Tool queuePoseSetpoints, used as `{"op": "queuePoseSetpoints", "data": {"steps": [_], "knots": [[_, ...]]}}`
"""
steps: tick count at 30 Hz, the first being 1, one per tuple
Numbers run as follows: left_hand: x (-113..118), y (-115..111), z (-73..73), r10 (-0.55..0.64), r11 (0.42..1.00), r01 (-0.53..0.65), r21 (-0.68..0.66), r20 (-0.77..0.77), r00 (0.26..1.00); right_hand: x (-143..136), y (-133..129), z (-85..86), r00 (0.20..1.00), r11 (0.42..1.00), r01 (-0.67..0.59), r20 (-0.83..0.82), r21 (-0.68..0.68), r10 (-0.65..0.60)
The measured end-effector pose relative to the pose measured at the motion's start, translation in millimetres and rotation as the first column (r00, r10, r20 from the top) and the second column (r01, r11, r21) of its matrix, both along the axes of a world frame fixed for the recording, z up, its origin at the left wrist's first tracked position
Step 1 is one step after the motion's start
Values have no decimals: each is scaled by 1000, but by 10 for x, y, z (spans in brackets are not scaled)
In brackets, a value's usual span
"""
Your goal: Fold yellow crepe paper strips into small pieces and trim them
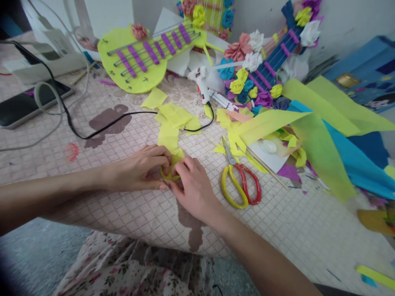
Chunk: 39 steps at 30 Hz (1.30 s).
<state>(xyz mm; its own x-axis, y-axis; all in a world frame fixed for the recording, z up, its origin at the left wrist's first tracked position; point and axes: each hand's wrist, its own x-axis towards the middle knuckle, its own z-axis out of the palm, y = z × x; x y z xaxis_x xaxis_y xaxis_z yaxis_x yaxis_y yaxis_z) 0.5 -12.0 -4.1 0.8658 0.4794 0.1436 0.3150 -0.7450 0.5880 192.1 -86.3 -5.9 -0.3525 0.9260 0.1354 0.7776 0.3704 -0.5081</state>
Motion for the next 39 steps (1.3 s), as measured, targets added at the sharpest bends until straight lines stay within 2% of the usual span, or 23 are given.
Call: {"op": "queuePoseSetpoints", "data": {"steps": [10,13,16,19,23,25,30,34,39], "knots": [[32,85,-29,32,996,-23,-90,106,994,-31,-8,-33,999,999,38,9,17,-38],[57,6,-21,90,994,-85,-62,77,993,-21,-3,-27,999,999,35,6,14,-35],[81,-77,-42,158,987,-159,24,28,987,13,9,-25,999,1000,2,-49,-4,-2],[90,-108,-74,173,983,-172,64,2,985,68,27,-28,994,1000,5,-107,-25,-7],[83,-100,-87,171,984,-171,48,-11,985,151,54,-9,985,998,-16,-170,-64,5],[80,-101,-79,174,984,-173,41,-2,985,187,71,5,974,997,25,-223,-77,-41],[79,-96,-53,198,980,-195,-34,113,974,205,138,0,920,970,237,-309,-57,-243],[103,-6,-62,319,948,-306,-90,238,917,177,212,-38,922,960,278,-272,-28,-275],[170,112,-111,330,942,-335,-6,185,926,136,288,-73,931,954,300,-221,3,-292]]}}
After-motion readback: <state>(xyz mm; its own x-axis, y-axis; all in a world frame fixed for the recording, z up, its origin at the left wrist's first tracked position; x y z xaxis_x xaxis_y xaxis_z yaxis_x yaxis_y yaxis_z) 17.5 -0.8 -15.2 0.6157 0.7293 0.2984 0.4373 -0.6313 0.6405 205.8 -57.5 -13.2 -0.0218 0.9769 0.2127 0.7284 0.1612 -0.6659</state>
